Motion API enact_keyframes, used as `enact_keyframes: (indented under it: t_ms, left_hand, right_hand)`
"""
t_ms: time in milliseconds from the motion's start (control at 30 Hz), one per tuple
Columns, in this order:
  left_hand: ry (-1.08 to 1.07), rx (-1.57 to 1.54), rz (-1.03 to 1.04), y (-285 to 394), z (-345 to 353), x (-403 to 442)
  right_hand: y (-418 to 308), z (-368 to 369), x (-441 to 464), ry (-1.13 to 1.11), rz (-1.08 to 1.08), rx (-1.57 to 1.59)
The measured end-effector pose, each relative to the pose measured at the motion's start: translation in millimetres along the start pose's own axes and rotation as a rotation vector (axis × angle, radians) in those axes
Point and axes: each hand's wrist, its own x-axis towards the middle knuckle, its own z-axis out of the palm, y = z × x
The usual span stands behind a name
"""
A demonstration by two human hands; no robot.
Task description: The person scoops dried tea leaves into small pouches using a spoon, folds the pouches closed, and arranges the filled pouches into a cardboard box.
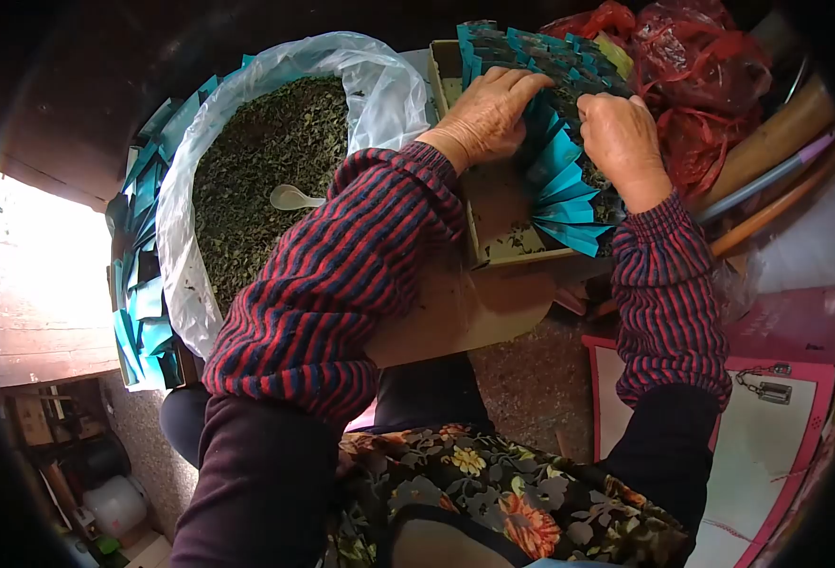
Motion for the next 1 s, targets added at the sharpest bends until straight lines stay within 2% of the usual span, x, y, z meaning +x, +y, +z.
enact_keyframes:
  t_ms: [67, 333, 600, 700, 733, 867, 900, 967, 1000]
  left_hand:
    - [0.0, -0.014, -0.014, 1, -2, 0]
    - [0.033, 0.028, 0.055, 1, -2, 0]
    - [-0.011, 0.043, 0.031, 5, -4, -3]
    - [-0.033, 0.046, 0.01, 5, -3, -4]
    - [-0.038, 0.037, 0.017, 6, -2, -4]
    - [0.019, 0.054, 0.063, 4, 1, -5]
    - [0.003, 0.068, 0.021, 8, 0, -6]
    - [-0.052, 0.129, -0.026, 15, -4, -6]
    - [-0.047, 0.135, -0.019, 18, -5, -6]
  right_hand:
    - [1, -4, -1, -0.046, 0.027, 0.04]
    - [7, -6, -2, 0.011, 0.014, 0.152]
    - [17, -15, -5, 0.084, 0.037, 0.267]
    - [21, -30, -8, 0.103, 0.108, 0.254]
    - [22, -42, -10, 0.08, 0.112, 0.355]
    - [16, -66, -26, 0.108, 0.239, 0.423]
    - [18, -66, -33, 0.113, 0.246, 0.419]
    - [22, -62, -46, 0.258, 0.189, 0.376]
    - [17, -65, -53, 0.231, 0.26, 0.409]
